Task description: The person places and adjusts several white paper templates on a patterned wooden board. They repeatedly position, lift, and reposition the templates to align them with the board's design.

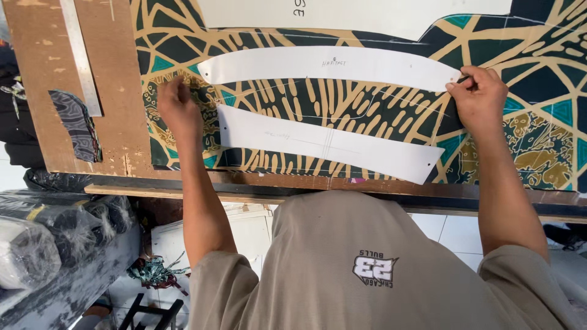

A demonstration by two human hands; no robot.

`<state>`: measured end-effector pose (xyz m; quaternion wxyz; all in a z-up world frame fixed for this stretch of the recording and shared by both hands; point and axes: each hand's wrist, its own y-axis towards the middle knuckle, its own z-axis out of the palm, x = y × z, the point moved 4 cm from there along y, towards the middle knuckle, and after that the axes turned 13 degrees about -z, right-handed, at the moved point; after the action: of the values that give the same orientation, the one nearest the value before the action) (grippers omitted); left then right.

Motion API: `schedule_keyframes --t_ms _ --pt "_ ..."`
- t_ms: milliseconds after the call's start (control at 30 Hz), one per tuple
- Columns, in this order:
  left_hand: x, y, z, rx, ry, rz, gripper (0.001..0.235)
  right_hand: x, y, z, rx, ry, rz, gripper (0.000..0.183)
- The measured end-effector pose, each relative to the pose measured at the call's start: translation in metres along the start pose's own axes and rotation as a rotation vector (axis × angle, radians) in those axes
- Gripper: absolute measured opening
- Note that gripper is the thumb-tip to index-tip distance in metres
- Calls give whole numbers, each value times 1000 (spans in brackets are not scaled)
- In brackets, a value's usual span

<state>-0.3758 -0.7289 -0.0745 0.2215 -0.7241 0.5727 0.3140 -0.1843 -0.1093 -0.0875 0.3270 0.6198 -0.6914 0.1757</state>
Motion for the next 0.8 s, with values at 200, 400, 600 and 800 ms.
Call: schedule_keyframes --t_ms 200,400,600,800 --pt "-28 -8 15 11 231 293 24 2 4 -1 21 -39 -52 35" --pt "-12 -8 31 3 347 320 23 -12 2 3 4 -14 -53 35" --pt "4 -16 36 -37 262 399 30 -16 2 4 -9 34 -19 30" --pt "8 -16 44 -43 176 377 26 -25 3 -1 -70 116 34 19"
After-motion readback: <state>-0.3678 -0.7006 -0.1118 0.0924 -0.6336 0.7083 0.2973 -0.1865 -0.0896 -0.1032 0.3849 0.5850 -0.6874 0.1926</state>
